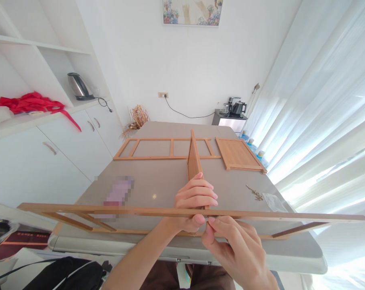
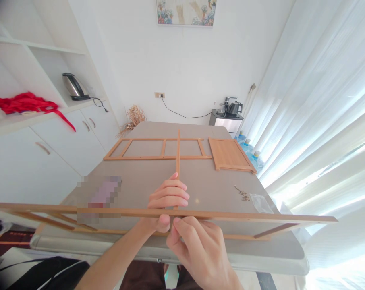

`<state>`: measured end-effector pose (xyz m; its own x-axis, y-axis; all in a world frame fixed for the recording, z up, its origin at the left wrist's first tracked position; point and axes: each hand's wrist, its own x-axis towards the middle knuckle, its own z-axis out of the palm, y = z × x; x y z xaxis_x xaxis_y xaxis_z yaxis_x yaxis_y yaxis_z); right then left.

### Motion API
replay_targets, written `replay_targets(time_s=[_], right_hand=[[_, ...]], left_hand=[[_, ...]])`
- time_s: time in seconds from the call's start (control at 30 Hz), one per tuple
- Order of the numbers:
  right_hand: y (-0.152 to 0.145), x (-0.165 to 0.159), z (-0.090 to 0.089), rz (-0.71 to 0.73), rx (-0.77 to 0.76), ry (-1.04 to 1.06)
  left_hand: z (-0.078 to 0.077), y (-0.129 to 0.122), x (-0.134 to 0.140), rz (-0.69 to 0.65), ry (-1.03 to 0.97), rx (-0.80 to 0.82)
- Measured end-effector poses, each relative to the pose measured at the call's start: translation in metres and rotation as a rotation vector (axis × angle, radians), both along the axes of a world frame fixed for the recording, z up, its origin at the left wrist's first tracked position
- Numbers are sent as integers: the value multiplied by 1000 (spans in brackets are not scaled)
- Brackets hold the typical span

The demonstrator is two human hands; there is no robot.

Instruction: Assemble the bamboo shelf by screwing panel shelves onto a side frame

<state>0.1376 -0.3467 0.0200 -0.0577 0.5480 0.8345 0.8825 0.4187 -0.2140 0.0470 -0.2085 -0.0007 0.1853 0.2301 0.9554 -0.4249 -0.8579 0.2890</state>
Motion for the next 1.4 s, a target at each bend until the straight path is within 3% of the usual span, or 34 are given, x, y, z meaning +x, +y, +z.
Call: replay_targets(time_s=[0.13,0.83,1.07,1.4], right_hand=[[-3,-1,2,-14,-51,4],[-8,-4,10,-72,-27,62],[-25,1,-4,-106,-9,268],[-59,23,-38,-226,-638,448]], left_hand=[[2,0,0,-1,-6,0],[0,1,1,35,6,76],[4,1,-2,38,36,85],[4,1,-2,53,44,84]])
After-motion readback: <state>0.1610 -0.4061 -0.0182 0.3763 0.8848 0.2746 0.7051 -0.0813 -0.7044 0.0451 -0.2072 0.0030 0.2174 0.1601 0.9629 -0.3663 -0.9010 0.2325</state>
